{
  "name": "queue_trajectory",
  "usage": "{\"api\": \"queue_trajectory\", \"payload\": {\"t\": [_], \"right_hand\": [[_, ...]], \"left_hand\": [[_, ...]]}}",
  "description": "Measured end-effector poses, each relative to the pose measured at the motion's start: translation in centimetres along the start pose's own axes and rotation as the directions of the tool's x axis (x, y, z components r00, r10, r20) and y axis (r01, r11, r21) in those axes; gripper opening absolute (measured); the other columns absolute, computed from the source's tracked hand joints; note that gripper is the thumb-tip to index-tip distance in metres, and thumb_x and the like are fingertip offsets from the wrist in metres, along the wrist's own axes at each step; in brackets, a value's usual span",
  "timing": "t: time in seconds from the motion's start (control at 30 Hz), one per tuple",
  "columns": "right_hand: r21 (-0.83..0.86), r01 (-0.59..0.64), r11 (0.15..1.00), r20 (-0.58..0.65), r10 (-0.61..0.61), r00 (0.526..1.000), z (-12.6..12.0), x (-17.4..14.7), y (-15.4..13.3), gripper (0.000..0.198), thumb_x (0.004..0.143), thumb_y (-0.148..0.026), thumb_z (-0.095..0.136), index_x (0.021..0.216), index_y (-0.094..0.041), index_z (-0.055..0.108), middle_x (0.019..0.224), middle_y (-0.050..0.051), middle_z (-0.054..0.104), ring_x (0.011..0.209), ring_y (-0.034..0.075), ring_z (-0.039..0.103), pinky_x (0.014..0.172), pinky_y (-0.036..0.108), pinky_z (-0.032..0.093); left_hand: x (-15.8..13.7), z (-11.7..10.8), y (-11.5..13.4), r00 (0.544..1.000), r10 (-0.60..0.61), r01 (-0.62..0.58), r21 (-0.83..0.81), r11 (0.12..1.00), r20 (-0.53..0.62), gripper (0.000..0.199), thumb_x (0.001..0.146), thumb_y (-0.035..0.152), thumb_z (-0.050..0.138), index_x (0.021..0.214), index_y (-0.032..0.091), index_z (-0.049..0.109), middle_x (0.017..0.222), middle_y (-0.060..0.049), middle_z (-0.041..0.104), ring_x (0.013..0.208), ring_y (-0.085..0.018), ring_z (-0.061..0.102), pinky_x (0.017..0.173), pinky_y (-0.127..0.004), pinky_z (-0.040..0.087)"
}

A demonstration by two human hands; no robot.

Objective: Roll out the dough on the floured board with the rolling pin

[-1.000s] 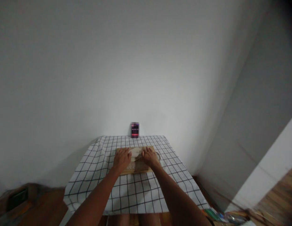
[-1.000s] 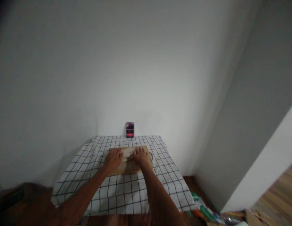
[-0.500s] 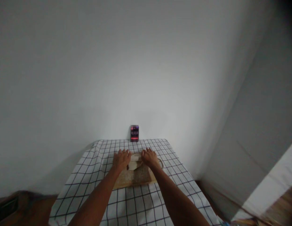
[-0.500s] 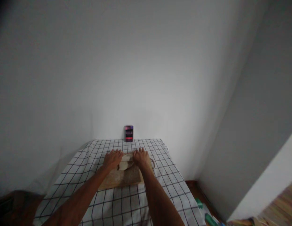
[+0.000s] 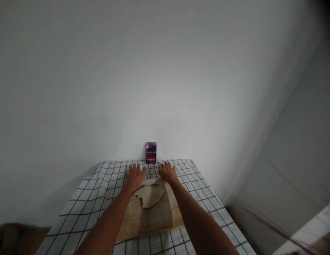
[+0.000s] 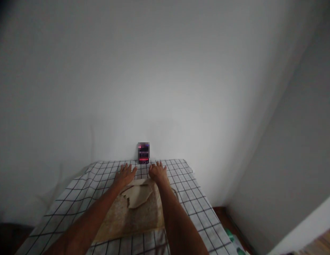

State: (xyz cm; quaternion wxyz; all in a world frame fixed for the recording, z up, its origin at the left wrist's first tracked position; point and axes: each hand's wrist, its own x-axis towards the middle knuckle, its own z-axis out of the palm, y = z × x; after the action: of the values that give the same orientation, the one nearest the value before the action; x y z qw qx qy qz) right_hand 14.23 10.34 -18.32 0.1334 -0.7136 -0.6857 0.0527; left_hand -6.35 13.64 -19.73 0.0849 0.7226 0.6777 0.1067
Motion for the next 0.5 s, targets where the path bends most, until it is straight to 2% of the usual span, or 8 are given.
{"api": "queue_trajectory", "payload": {"t": [0.13,0.27,0.4,0.5], "right_hand": [[-0.007,-0.009,1.0,0.006,0.009,1.0,-0.3,-0.5,-0.2,0.053,0.112,-0.041,0.025,0.14,-0.021,0.065,0.167,0.016,0.045,0.159,0.033,0.033,0.122,0.065,0.03],[-0.016,-0.012,1.0,0.003,0.012,1.0,-0.7,-2.5,-0.3,0.053,0.112,-0.042,0.026,0.141,-0.023,0.065,0.167,0.015,0.046,0.158,0.034,0.033,0.121,0.067,0.029],[-0.034,-0.015,0.999,-0.006,0.014,1.0,-1.1,-5.2,-0.6,0.055,0.112,-0.047,0.026,0.144,-0.025,0.064,0.165,0.016,0.048,0.157,0.035,0.035,0.12,0.067,0.03],[-0.058,-0.022,0.998,-0.006,0.022,1.0,-1.5,-7.3,-1.1,0.053,0.112,-0.047,0.028,0.144,-0.026,0.064,0.165,0.015,0.049,0.156,0.035,0.036,0.12,0.065,0.03]], "left_hand": [[-0.7,-0.5,0.4,1.0,-0.008,0.007,-0.027,1.0,-0.006,0.078,0.104,0.061,0.022,0.163,0.014,0.041,0.177,-0.025,0.026,0.165,-0.046,0.017,0.124,-0.07,0.028],[-2.5,-1.2,0.6,0.998,0.046,-0.046,-0.022,0.999,-0.037,0.071,0.104,0.063,0.026,0.161,0.027,0.048,0.178,-0.015,0.029,0.164,-0.046,0.015,0.124,-0.075,0.019],[-4.9,-1.6,0.5,0.988,0.117,-0.111,0.062,0.992,-0.101,0.065,0.104,0.061,0.032,0.156,0.029,0.056,0.172,-0.014,0.043,0.159,-0.048,0.03,0.121,-0.076,0.028],[-7.3,-1.7,0.3,0.978,0.168,-0.153,0.116,0.981,-0.128,0.06,0.105,0.054,0.035,0.155,0.029,0.057,0.166,-0.012,0.053,0.156,-0.044,0.039,0.12,-0.071,0.036]]}}
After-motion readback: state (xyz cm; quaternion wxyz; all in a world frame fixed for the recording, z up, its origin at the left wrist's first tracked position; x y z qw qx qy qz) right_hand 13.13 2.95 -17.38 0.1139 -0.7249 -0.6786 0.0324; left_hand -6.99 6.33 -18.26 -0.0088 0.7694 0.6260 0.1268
